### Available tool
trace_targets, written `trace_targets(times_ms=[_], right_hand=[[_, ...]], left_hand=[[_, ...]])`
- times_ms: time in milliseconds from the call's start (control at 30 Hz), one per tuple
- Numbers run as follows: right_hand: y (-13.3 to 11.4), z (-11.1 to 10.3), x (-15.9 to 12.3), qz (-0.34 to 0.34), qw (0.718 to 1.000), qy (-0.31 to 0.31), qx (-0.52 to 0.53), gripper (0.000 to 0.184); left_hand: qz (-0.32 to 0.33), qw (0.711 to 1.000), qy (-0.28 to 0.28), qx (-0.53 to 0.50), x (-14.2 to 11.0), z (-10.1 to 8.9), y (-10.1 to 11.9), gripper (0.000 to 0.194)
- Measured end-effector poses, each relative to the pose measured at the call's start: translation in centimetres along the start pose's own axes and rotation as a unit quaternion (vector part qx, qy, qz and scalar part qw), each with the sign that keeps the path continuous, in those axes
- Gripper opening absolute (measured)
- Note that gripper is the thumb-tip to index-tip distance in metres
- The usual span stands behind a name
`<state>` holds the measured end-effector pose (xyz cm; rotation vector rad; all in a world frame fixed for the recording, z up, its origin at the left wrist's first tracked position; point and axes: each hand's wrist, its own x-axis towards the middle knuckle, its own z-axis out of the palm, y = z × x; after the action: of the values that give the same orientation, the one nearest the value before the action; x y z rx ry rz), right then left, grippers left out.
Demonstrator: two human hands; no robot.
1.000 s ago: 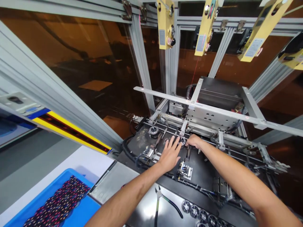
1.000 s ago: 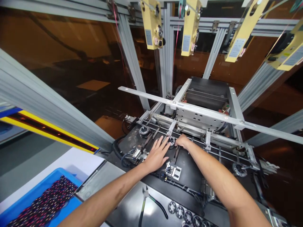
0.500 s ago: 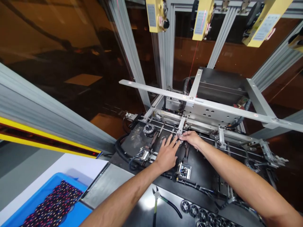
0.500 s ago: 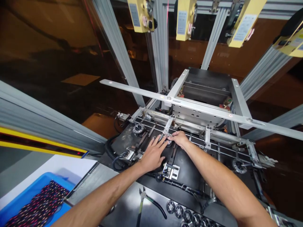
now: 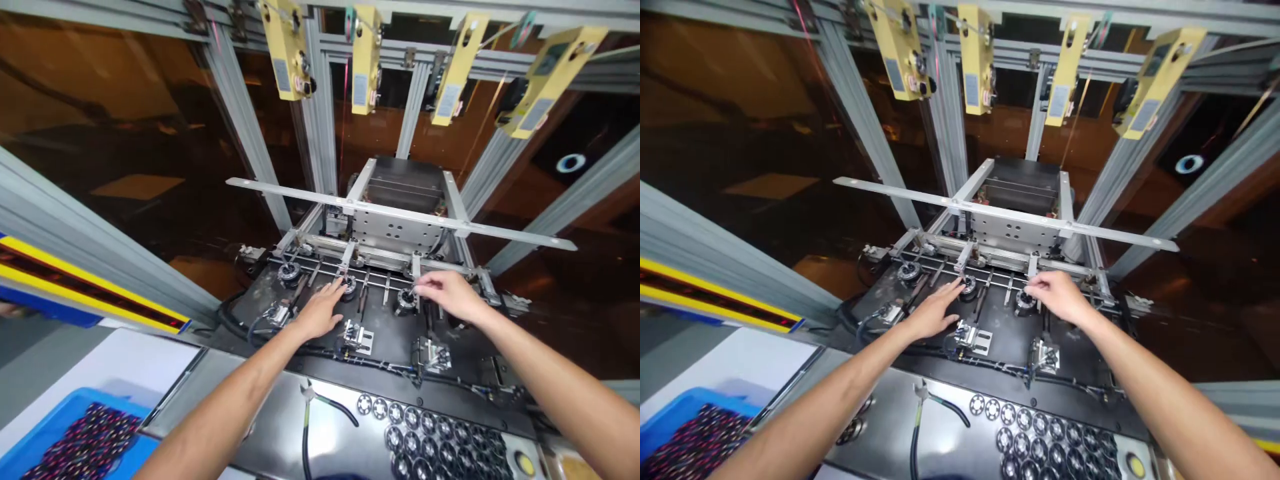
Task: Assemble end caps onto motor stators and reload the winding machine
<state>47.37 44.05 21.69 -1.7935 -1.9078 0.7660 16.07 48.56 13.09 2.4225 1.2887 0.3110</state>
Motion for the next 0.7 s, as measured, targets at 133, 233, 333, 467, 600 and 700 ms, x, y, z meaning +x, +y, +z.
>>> trace_targets(times_ms=[133, 233, 333, 467, 600, 700], right_hand=[[5.5, 0.5, -2.4, -0.016, 0.996, 0.039, -0.074, 0.023], [7.1, 3.3, -2.3, -0.076, 0.992, 0.021, -0.101, 0.023], [7.3, 5.2, -2.0, -0.105, 0.988, 0.008, -0.114, 0.021], [7.9, 5.6, -1.3, -0.063, 0.991, 0.019, -0.113, 0.021], [8.8, 5.3, 0.6, 0.054, 0.994, 0.023, -0.088, 0.028], [8.9, 5.3, 2.8, 0.145, 0.988, 0.008, -0.053, 0.031]], left_hand=[[-0.026, 0.997, 0.073, -0.023, -0.9, -1.4, 3.4, 0.04], [-0.001, 0.994, 0.108, -0.034, -1.4, -1.3, 8.2, 0.037], [0.032, 0.994, 0.096, -0.039, -1.4, 0.2, 12.5, 0.036], [0.031, 0.997, 0.056, -0.029, -0.4, 3.9, 15.4, 0.041], [0.007, 1.0, 0.026, -0.015, 1.3, 7.1, 15.8, 0.059], [0.005, 1.0, 0.01, -0.006, 2.6, 8.4, 15.8, 0.066]])
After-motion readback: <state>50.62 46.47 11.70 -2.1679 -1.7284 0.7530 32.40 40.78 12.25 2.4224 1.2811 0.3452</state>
